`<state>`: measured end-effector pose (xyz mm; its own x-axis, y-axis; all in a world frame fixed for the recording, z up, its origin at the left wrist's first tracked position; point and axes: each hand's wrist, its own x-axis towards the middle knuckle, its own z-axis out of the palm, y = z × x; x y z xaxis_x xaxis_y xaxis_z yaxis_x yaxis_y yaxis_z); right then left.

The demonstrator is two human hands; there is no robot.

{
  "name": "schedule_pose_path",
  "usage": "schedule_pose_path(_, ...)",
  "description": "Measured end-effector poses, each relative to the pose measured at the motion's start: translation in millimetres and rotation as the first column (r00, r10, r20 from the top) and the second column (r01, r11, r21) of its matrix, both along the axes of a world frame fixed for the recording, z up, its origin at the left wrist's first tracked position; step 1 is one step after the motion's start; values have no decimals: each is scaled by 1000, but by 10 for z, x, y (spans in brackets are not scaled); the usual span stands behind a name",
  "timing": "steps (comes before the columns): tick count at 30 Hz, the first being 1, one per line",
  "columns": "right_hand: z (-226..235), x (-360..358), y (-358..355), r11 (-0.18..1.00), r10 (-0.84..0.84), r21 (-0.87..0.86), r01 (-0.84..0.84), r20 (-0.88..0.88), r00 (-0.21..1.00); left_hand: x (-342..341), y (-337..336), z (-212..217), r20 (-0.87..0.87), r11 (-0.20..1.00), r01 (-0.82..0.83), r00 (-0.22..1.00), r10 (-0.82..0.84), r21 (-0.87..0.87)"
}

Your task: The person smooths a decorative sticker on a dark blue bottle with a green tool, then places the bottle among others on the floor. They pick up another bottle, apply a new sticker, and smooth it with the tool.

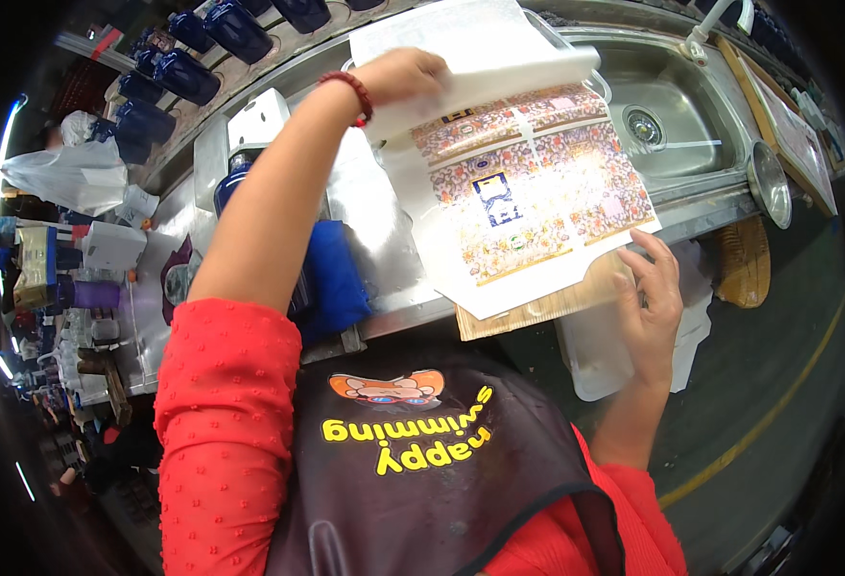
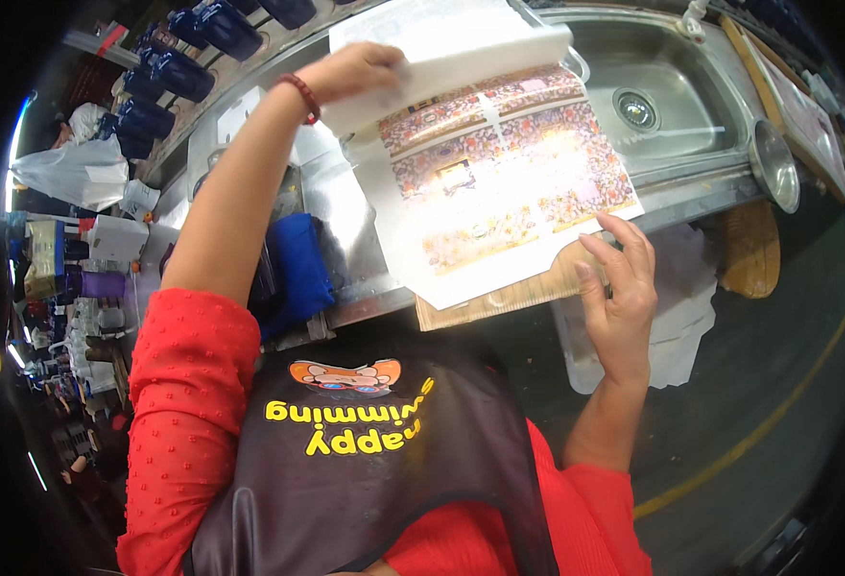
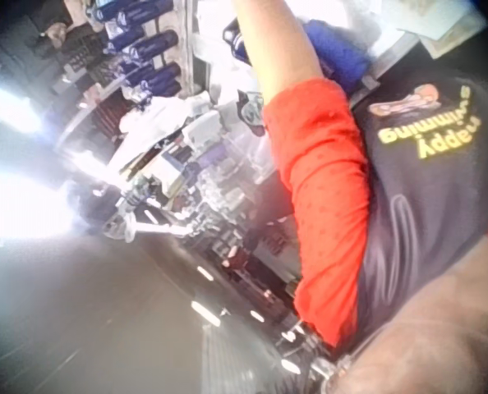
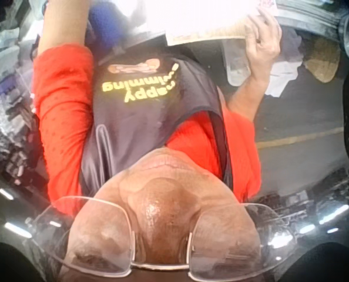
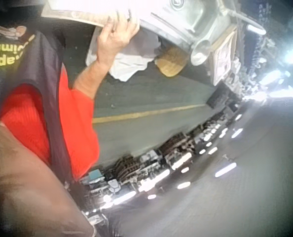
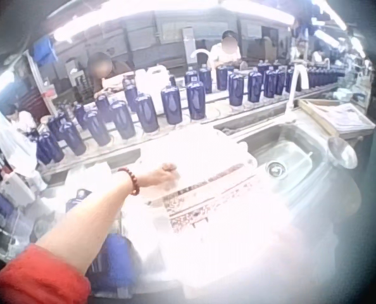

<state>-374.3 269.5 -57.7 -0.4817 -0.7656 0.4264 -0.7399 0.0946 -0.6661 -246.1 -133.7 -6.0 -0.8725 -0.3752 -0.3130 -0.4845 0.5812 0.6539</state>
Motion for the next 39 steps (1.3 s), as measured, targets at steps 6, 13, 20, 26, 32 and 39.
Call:
schedule_pose_path(6, -61, -59, -89, 999, 6, 53, -7, 13, 1000, -183, -129, -271, -41, 704, -153, 984, 174, -694)
schedule_pose_path(13, -42, -116, -169, 998, 17, 62, -13, -68, 998, -439, -142, -443, -14, 746, -80, 995, 95, -661)
schedule_pose_path(20, -56, -125, -181, 999, 17, 52, -14, -66, 998, -191, -365, -67, -537, 657, -418, 843, 24, -627)
schedule_pose_path(26, -40, -107, -183, 999, 32, 18, -32, -51, 998, 63, -387, 223, -812, 569, -634, 574, -108, -524)
schedule_pose_path(32, -4, -51, -155, 999, 49, -11, -50, -30, 998, 88, -168, 412, -927, 823, -526, 374, -3, -214)
schedule_pose_path(39, 21, 47, -179, 991, 83, -107, -74, 83, 993, 59, 255, 478, -930, 799, -549, 367, -35, -247)
